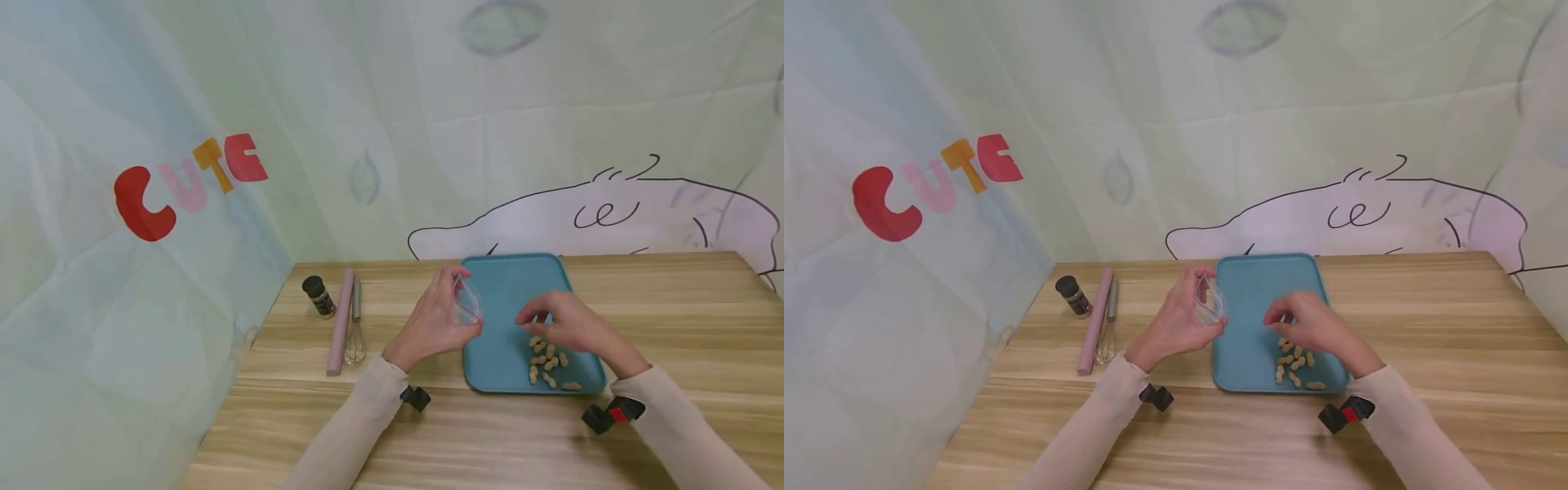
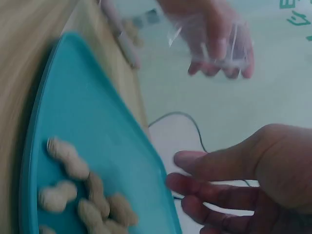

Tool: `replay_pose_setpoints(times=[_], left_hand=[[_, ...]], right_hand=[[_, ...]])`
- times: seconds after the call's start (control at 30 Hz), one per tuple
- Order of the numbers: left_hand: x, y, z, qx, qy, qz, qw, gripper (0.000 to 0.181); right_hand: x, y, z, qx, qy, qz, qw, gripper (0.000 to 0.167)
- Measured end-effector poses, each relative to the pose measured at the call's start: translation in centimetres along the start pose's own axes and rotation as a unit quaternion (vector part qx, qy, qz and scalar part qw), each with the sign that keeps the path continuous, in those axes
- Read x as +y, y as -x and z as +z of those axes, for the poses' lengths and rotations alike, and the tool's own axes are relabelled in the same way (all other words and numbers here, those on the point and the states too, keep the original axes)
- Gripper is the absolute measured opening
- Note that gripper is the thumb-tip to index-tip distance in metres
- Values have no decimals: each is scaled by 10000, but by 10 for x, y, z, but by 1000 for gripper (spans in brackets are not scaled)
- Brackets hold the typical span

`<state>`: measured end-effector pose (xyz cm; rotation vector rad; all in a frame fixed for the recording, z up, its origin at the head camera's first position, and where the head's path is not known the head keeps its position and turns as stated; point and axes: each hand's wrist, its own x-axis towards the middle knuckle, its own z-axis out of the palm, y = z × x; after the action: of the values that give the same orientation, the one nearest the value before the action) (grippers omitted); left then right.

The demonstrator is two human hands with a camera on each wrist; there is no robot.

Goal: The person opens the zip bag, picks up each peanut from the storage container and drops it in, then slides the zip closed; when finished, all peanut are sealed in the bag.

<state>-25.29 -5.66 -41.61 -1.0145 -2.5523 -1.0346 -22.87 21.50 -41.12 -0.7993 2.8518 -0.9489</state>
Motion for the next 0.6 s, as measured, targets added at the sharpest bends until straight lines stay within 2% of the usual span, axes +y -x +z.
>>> replay_pose_setpoints(times=[0.3, 0.6], left_hand=[[0, 1, 2, -5, -54, -38, 10000, 74], [0, 0, 1, 14, -177, -56, 9998, 73]], right_hand=[[28, 0, 4, -561, 377, 132, 9976, 13], [35, -5, 10, -643, 427, 297, 9966, 7]])
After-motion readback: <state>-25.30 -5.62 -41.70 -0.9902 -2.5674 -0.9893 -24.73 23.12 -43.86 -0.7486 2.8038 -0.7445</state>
